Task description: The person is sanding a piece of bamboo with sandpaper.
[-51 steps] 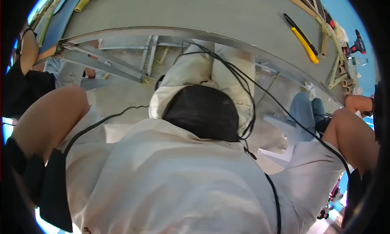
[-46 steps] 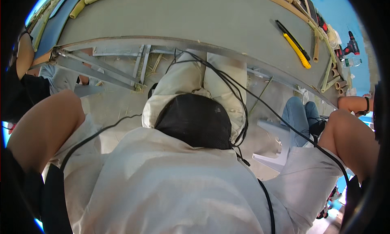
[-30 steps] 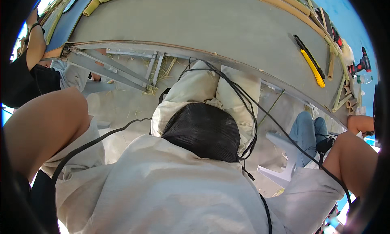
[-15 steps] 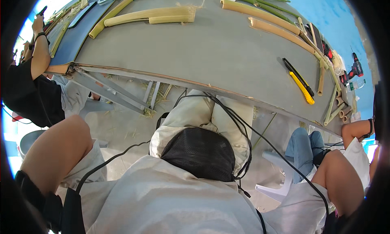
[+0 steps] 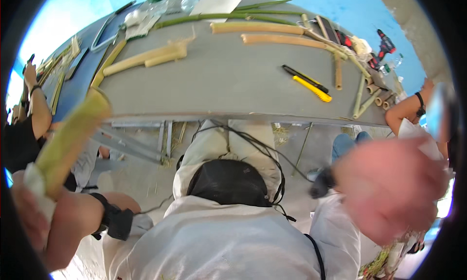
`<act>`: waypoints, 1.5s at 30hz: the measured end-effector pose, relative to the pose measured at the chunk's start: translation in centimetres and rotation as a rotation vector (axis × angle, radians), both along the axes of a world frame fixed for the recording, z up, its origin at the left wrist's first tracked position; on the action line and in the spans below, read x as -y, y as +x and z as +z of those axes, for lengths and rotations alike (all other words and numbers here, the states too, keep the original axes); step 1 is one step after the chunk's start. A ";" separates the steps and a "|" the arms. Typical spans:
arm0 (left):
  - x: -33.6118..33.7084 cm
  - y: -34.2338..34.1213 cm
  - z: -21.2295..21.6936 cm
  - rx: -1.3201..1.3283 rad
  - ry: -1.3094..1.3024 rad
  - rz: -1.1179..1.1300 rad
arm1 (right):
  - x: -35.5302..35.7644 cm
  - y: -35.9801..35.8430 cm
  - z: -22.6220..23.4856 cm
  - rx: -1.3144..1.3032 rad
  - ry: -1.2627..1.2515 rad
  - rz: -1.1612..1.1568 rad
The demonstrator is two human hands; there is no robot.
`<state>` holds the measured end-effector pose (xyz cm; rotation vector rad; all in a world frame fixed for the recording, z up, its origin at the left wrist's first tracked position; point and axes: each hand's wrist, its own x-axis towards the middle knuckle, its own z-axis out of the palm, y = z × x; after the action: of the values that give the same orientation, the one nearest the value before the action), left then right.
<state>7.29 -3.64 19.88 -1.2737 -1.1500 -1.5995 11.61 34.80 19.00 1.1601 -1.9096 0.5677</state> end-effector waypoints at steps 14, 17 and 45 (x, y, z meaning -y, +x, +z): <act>-3.8 -3.1 -12.8 0.703 0.530 -0.764 | 11.6 -3.0 -11.4 0.618 0.021 0.010; -2.9 -3.6 -14.3 0.808 0.320 -0.702 | 11.0 -4.1 -13.2 0.802 0.034 0.031; -6.9 -2.8 -16.5 0.987 0.333 -0.722 | 10.1 -4.0 -16.4 1.057 -0.081 0.064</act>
<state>4.52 3.21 3.43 -0.6584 -0.8849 -3.0059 7.62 24.74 2.59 0.9250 -2.6567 1.4883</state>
